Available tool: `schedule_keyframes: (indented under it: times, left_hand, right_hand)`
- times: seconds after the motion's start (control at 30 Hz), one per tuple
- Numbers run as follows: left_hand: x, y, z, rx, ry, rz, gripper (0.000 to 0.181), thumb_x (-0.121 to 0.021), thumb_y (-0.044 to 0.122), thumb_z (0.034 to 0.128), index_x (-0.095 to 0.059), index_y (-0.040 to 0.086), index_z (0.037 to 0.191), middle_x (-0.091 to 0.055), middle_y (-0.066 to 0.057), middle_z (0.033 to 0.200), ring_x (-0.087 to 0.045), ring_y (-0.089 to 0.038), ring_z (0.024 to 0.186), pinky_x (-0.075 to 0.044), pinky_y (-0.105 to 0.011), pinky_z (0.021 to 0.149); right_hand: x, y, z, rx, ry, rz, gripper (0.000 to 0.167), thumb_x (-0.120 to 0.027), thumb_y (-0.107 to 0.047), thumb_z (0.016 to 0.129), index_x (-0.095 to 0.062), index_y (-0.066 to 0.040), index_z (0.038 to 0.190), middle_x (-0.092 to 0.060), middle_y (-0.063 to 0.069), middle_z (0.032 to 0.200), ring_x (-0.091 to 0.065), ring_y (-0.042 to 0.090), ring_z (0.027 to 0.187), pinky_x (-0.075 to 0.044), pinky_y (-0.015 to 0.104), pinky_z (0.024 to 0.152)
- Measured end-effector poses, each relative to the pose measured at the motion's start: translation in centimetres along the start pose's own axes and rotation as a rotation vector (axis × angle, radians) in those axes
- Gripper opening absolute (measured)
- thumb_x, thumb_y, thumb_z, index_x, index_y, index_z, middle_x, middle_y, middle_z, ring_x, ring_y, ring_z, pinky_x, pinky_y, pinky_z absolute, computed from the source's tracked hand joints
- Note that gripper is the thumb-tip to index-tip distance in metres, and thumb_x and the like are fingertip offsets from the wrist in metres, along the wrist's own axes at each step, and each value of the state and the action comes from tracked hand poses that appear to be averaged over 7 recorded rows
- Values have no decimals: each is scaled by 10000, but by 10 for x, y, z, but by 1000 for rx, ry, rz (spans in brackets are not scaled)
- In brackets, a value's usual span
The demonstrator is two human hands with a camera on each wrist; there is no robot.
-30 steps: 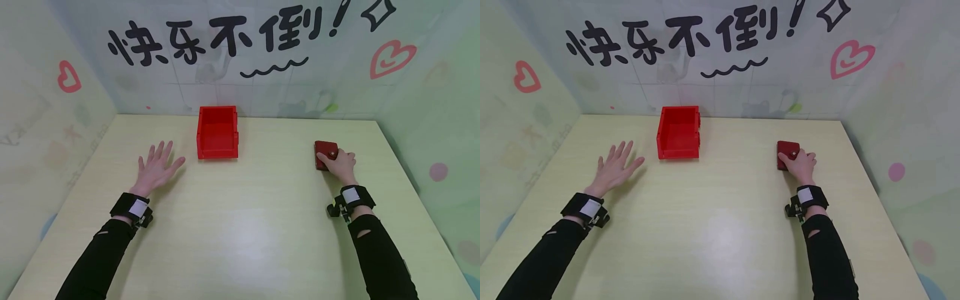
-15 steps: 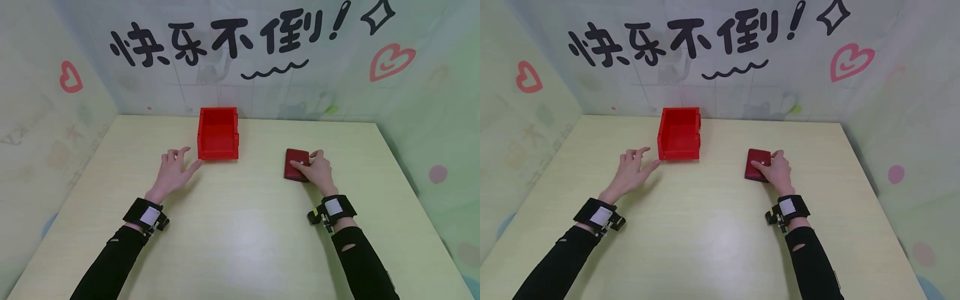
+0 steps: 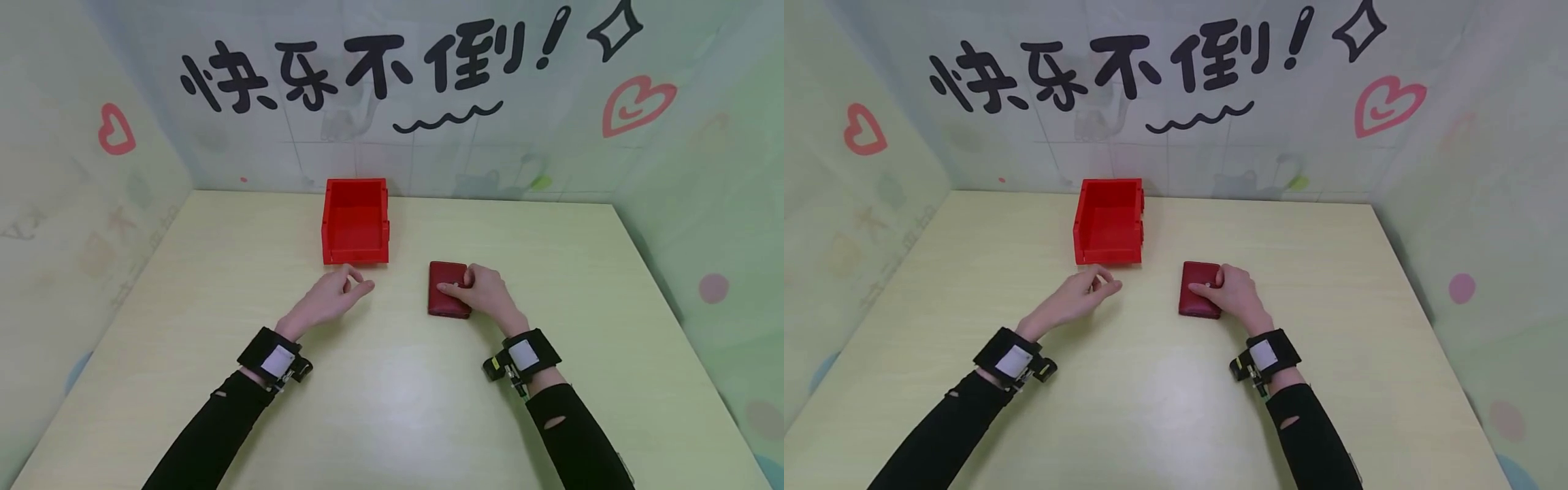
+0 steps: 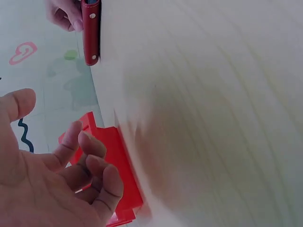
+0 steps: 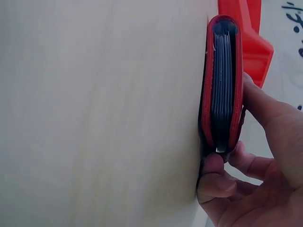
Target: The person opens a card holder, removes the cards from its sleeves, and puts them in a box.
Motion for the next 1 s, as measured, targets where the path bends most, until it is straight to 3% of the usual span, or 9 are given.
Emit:
schedule_keyframes:
  times: [0.2,0.33,0.57,0.77,1.0]
  left_hand:
    - [-34,6,6,15,-148,-42,398,-561,455,994,-607,90,1146,-589,-53,780,-524,-167,691,-409,-264,630]
    - [-47,10,10,15,-186,-73,376,-575,417,997,-638,63,1106,-626,-68,760,-551,-154,646,-433,-252,614]
    - [-71,10,18,56,-301,-244,368,-615,382,994,-652,16,1016,-662,-78,718,-672,-156,545,-577,-277,566]
    - [-82,8,27,87,-327,-265,412,-632,415,980,-678,28,844,-665,-56,639,-668,-145,514,-550,-245,513]
    - [-87,12,26,110,-394,-264,437,-603,397,1001,-698,12,819,-705,-69,654,-672,-141,510,-539,-234,498]
  right_hand:
    - [-12,-23,-8,81,-16,-31,518,-760,-469,856,-406,-114,725,-379,3,624,-429,177,671,-302,267,583]
    - [-20,-28,-13,85,-25,-26,515,-762,-469,858,-409,-115,733,-391,-8,603,-444,158,616,-300,253,559]
    - [-40,-46,-19,147,-94,-34,480,-731,-476,887,-442,-138,705,-447,-13,573,-489,132,551,-344,227,516]
    - [-44,-60,-25,255,-91,-138,406,-667,-398,958,-483,-125,721,-439,-14,580,-445,111,537,-317,206,515]
    - [-45,-74,-31,364,-73,-241,320,-562,-284,1031,-519,-119,760,-432,-6,621,-438,128,589,-346,218,542]
Point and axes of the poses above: each hand's wrist, its own z-axis towards the middle knuckle, its own x-axis out of the back of the hand, y = z × x, the point moved 10 cm from there along z, towards the middle knuckle
